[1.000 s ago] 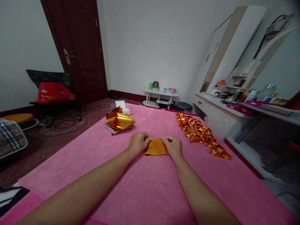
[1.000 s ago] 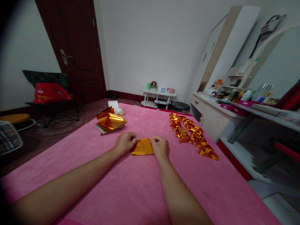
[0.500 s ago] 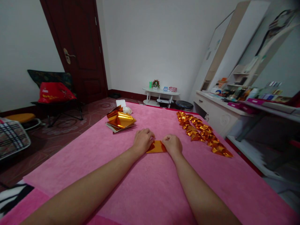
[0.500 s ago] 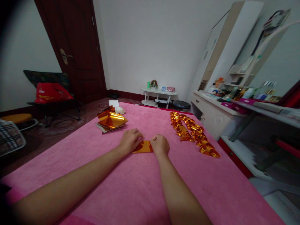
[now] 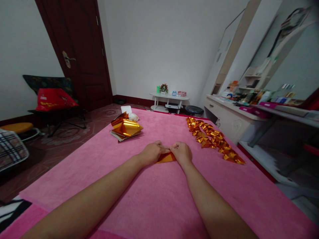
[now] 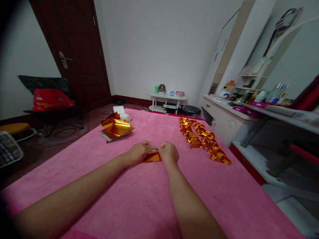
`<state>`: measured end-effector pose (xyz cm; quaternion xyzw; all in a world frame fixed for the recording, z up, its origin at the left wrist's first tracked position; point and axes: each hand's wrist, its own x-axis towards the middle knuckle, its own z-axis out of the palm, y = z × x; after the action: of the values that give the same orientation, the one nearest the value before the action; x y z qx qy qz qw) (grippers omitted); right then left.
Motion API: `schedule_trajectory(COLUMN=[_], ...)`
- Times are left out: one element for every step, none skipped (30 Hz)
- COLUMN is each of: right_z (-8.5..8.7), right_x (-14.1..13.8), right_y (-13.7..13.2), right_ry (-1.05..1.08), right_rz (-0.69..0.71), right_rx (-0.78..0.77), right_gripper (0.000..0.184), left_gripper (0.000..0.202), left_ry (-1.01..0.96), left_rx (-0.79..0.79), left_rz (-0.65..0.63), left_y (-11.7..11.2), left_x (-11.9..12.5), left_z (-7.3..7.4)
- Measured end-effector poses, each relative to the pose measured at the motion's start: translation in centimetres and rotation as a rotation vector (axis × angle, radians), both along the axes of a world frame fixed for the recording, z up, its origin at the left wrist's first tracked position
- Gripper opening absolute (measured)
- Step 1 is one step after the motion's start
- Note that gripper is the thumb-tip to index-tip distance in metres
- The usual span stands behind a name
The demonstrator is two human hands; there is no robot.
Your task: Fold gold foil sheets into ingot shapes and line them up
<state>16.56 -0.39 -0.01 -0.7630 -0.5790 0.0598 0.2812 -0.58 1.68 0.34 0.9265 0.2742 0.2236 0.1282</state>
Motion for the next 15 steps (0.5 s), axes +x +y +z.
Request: schedule_trajectory(right_z=[0.0,0.0,0.0,0.0,0.0,0.0,0.0,0.0,0.0,0.1,0.1,0.1,0.1,0.1,0.1], right_x=[0.0,0.0,0.0,0.0,0.0,0.0,0.0,0.0,-0.1,-0.1,-0.2,-0.2,-0.2,-0.2,-0.2], right_y=[0.0,0.0,0.0,0.0,-0.1,-0.1,-0.1,-0.2,-0.2,-0.2,-0.3,-0.3,-0.3,-0.3,-0.3], right_ry=[-0.001,-0.002,-0.004,-0.006,-0.008,-0.009,-0.011,-0.012,-0.013,-0.014,-0.016,-0.018,-0.020,-0.023,-0.025], right_rz=[0.003,0.006,0.008,0.009,0.011,0.012,0.013,0.014,0.015,0.016,0.016,0.016,0.017,0.020,0.023], right_rx=[0.000,-0.001,-0.002,-0.002,-0.003,-0.003,-0.003,-0.004,-0.005,-0.006,-0.006,-0.006,-0.006,-0.006,-0.006], right_gripper=[0.012,0.012,0.012,0.012,0.012,0.012,0.012,0.012,0.012,0.012,0.012,0.012,0.011,0.011,0.011], left_gripper=[0.028,0.030,0.031,0.033,0.036,0.038,0.040,0.041,0.041,0.040,0.038,0.035,0.033,0.031,0.031], left_ry=[0.015,0.028,0.033,0.039,0.044,0.048,0.053,0.057,0.055,0.049,0.041,0.033,0.026,0.018,0.013], left_rx=[-0.006,-0.003,0.006,0.018,0.030,0.039,0.043,0.041,0.034,0.025,0.012,-0.001,-0.012,-0.019,-0.023], left_rz=[-0.023,-0.056,-0.080,-0.104,-0.125,-0.138,-0.145,-0.143,-0.127,-0.099,-0.059,-0.013,0.029,0.057,0.065], left_y=[-0.1,-0.2,-0.2,-0.2,-0.3,-0.2,-0.2,-0.2,-0.1,0.0,0.1,0.2,0.3,0.4,0.5], left_x=[-0.2,-0.4,-0.6,-0.8,-0.9,-1.0,-1.0,-0.9,-0.8,-0.6,-0.4,-0.1,0.1,0.2,0.2], left_z=[0.1,0.3,0.4,0.4,0.5,0.5,0.4,0.3,0.2,0.0,-0.2,-0.4,-0.5,-0.7,-0.8])
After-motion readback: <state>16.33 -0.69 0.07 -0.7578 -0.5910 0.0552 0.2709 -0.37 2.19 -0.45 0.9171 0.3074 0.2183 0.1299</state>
